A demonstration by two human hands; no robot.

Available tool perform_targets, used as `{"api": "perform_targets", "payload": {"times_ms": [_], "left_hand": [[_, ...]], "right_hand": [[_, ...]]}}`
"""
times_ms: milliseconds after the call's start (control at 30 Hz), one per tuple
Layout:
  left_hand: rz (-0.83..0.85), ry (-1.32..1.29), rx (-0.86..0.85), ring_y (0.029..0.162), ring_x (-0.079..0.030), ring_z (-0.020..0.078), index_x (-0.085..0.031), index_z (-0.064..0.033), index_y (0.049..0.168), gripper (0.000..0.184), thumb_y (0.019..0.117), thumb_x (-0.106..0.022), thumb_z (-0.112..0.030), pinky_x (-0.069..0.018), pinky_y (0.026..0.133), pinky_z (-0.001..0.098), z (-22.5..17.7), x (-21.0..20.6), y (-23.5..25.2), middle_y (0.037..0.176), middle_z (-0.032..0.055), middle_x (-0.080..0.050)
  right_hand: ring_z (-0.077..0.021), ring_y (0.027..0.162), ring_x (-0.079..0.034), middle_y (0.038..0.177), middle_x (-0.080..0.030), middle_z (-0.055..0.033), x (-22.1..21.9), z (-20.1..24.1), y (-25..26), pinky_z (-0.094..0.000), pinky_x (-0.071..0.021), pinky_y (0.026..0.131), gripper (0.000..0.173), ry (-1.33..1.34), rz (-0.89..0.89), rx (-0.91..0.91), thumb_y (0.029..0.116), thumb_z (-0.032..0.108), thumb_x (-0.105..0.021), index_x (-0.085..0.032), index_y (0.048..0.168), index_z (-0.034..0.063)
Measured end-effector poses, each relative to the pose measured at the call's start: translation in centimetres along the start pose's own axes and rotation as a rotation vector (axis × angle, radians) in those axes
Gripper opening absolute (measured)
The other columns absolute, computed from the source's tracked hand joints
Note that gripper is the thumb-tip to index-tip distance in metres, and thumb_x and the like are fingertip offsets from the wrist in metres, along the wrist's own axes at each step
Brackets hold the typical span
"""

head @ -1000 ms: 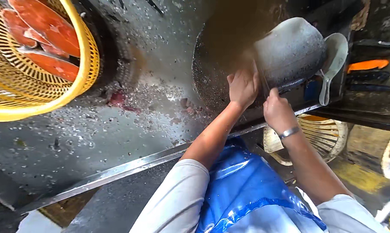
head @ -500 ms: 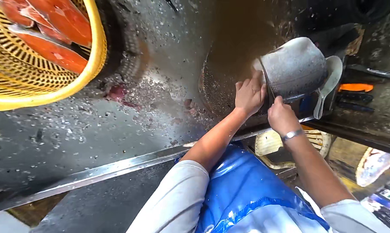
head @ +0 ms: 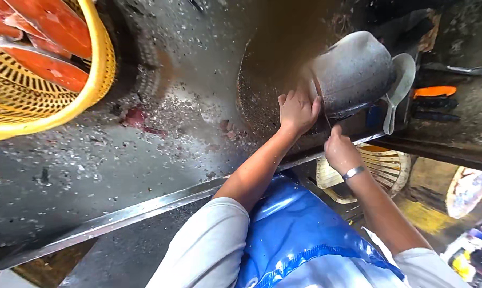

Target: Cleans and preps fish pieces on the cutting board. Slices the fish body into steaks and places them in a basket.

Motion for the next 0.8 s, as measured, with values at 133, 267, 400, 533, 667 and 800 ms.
{"api": "perform_targets", "payload": {"times_ms": [133, 267, 400, 533, 667, 800], "left_hand": [[0.117, 0.063, 0.163, 0.109, -0.069, 0.0268, -0.040, -0.0050, 0.151, 0.071, 0.0921, -0.054, -0.042, -0.0445, 0.099, 0.0576, -0.8, 1.8, 0.1, 0.113, 0.0106, -0.074], [0.199, 0.014, 0.354, 0.098, -0.073, 0.0337, -0.026, -0.0142, 0.160, 0.083, 0.0903, -0.067, -0.033, -0.0566, 0.082, 0.0582, 0.0, 3.7, 0.3, 0.104, 0.0137, -0.075], [0.145, -0.127, 0.439, 0.098, -0.073, 0.0340, -0.031, -0.0147, 0.156, 0.083, 0.0863, -0.071, -0.034, -0.0584, 0.079, 0.0592, 3.3, 5.6, -0.9, 0.108, 0.0142, -0.073], [-0.058, -0.303, 0.396, 0.095, -0.074, 0.0289, -0.035, -0.0067, 0.152, 0.081, 0.0858, -0.074, -0.030, -0.0612, 0.083, 0.0523, 8.5, 10.4, -3.6, 0.108, 0.0154, -0.074], [-0.282, -0.426, 0.393, 0.099, -0.073, 0.0271, -0.036, -0.0022, 0.150, 0.073, 0.0896, -0.072, -0.021, -0.0617, 0.088, 0.0475, 12.5, 20.8, -5.6, 0.115, 0.0199, -0.071], [-0.527, -0.445, 0.359, 0.110, -0.067, 0.0260, -0.036, -0.0006, 0.150, 0.062, 0.1003, -0.062, -0.029, -0.0591, 0.091, 0.0454, 14.0, 32.6, -5.9, 0.129, 0.0201, -0.063]], "right_hand": [[-0.0438, 0.096, -0.072, 0.100, -0.069, -0.0239, -3.0, -4.2, -3.6, -0.0598, -0.0580, 0.078, 0.035, -0.042, 0.142, -0.056, 0.1100, 0.023, -0.040, -0.040, 0.140, 0.0052], [-0.0427, 0.100, -0.072, 0.104, -0.070, -0.0240, -3.9, -4.9, -4.7, -0.0592, -0.0576, 0.080, 0.032, -0.036, 0.164, -0.058, 0.1106, 0.023, -0.038, -0.042, 0.137, 0.0060], [-0.0443, 0.098, -0.072, 0.103, -0.069, -0.0246, -4.4, -4.9, -4.7, -0.0602, -0.0576, 0.079, 0.033, -0.004, 0.137, -0.029, 0.1101, 0.024, -0.040, -0.042, 0.137, 0.0061], [-0.0499, 0.102, -0.069, 0.111, -0.068, -0.0300, -5.6, -5.6, -4.6, -0.0669, -0.0550, 0.083, 0.041, 0.085, 0.101, 0.024, 0.1088, 0.021, -0.039, -0.039, 0.147, 0.0049], [-0.0511, 0.103, -0.069, 0.110, -0.067, -0.0324, -6.2, -5.5, -4.5, -0.0680, -0.0546, 0.083, 0.044, 0.134, 0.057, 0.042, 0.1082, 0.020, -0.039, -0.037, 0.148, 0.0028], [-0.0495, 0.107, -0.069, 0.113, -0.068, -0.0314, -6.6, -5.5, -4.7, -0.0656, -0.0552, 0.084, 0.042, 0.156, 0.048, 0.037, 0.1097, 0.020, -0.035, -0.038, 0.147, 0.0022]]}}
Point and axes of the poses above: each hand's wrist, its own y-axis towards the middle knuckle, its own x-axis out of the back of the hand, z = x × y, the point moved 8 cm from there along y, towards the middle knuckle
